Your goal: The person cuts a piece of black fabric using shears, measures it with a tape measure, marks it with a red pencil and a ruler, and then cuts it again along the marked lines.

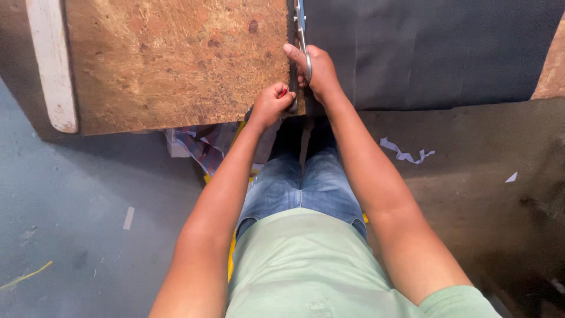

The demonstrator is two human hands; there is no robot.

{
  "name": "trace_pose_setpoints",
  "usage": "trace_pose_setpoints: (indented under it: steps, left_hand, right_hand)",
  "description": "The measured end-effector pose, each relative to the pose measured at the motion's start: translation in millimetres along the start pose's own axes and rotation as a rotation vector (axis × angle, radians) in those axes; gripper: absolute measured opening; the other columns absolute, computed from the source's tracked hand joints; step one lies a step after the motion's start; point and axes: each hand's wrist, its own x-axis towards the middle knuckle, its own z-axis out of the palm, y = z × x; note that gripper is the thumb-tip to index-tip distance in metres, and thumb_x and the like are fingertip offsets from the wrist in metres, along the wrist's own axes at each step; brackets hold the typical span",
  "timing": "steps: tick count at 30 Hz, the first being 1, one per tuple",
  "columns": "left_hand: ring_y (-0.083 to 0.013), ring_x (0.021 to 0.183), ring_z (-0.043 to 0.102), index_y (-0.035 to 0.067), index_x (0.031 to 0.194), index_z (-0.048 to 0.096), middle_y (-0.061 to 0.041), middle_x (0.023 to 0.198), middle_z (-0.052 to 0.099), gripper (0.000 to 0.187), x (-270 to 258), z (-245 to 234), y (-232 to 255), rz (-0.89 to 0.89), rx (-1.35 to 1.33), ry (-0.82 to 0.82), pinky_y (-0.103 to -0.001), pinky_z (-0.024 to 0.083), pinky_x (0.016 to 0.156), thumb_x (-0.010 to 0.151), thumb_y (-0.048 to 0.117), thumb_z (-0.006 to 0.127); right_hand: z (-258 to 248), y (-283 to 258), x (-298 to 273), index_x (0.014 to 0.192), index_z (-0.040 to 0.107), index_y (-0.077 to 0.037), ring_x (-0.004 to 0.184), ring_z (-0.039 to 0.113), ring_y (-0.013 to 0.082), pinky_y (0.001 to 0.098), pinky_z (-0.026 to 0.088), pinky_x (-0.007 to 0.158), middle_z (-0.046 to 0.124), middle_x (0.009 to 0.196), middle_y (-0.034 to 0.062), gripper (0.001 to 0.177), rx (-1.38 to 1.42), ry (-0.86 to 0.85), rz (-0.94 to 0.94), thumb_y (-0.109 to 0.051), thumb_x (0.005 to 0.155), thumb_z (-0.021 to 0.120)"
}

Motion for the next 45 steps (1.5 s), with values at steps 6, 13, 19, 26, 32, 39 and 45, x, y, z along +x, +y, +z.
trace_pose_setpoints:
  steps: [6, 13, 19, 26, 32, 39, 45]
  left_hand:
    - [-0.0060, 0.064, 0.037, 0.023, 0.071, 0.044, 0.010, 0.066, 0.042, 0.032, -6, -3, 12, -0.038, 0.007, -0.004, -0.028, 0.033, 0.060, 0.093, 0.029, 0.067]
    - [-0.0061, 0.064, 0.037, 0.023, 0.072, 0.047, 0.009, 0.066, 0.040, 0.031, -4, -1, 6, -0.035, 0.055, 0.012, -0.029, 0.032, 0.061, 0.093, 0.030, 0.068]
    - [-0.0058, 0.064, 0.034, 0.023, 0.071, 0.043, 0.010, 0.065, 0.038, 0.033, -3, 0, 5, -0.044, 0.027, 0.014, -0.029, 0.031, 0.059, 0.094, 0.030, 0.067]
    - [-0.0074, 0.063, 0.037, 0.023, 0.070, 0.044, 0.008, 0.065, 0.040, 0.032, -5, 0, 9, -0.045, 0.093, 0.024, -0.031, 0.033, 0.061, 0.092, 0.032, 0.066]
    - [-0.0083, 0.065, 0.037, 0.022, 0.071, 0.042, 0.008, 0.066, 0.038, 0.034, -5, -1, 7, -0.028, 0.095, 0.016, -0.032, 0.033, 0.062, 0.093, 0.032, 0.065]
    - [-0.0084, 0.064, 0.037, 0.022, 0.070, 0.041, 0.008, 0.066, 0.038, 0.035, -7, 0, 7, -0.011, 0.086, 0.019, -0.032, 0.031, 0.062, 0.093, 0.031, 0.066]
    - [-0.0207, 0.068, 0.056, 0.024, 0.079, 0.057, -0.001, 0.069, 0.059, 0.021, -18, -23, 42, -0.212, 0.280, 0.145, -0.041, 0.040, 0.068, 0.091, 0.040, 0.058]
  right_hand:
    - [1, 1, 2, 0.072, 0.045, -0.015, 0.044, 0.047, 0.0071, 0.0244, 0.042, 0.038, 0.045, 0.055, -0.0012, 0.049, -0.147, 0.034, -0.024, -0.048, 0.089, 0.076]
    - [-1, -21, 30, 0.073, 0.037, -0.018, 0.045, 0.045, 0.0077, 0.0246, 0.039, 0.040, 0.041, 0.059, -0.0037, 0.052, -0.063, -0.022, -0.049, -0.049, 0.089, 0.075]
    - [-1, -38, 38, 0.078, 0.039, -0.019, 0.047, 0.048, 0.0101, 0.0257, 0.039, 0.045, 0.047, 0.063, -0.0012, 0.051, -0.053, -0.023, 0.002, -0.054, 0.085, 0.076]
    - [0, -32, 43, 0.071, 0.037, -0.018, 0.045, 0.049, 0.0086, 0.0259, 0.041, 0.039, 0.041, 0.058, -0.0034, 0.054, -0.123, 0.022, -0.089, -0.048, 0.088, 0.078]
    - [2, -54, 65, 0.076, 0.041, -0.017, 0.048, 0.047, 0.0102, 0.0265, 0.039, 0.042, 0.045, 0.061, -0.0011, 0.050, -0.034, 0.007, -0.029, -0.050, 0.084, 0.078]
    - [4, -48, 69, 0.072, 0.036, -0.018, 0.046, 0.048, 0.0093, 0.0263, 0.039, 0.039, 0.042, 0.059, -0.0024, 0.055, -0.076, 0.029, -0.090, -0.047, 0.085, 0.081]
    - [2, -46, 69, 0.073, 0.037, -0.016, 0.044, 0.046, 0.0072, 0.0248, 0.038, 0.038, 0.043, 0.058, -0.0012, 0.052, -0.010, -0.016, -0.130, -0.043, 0.089, 0.079]
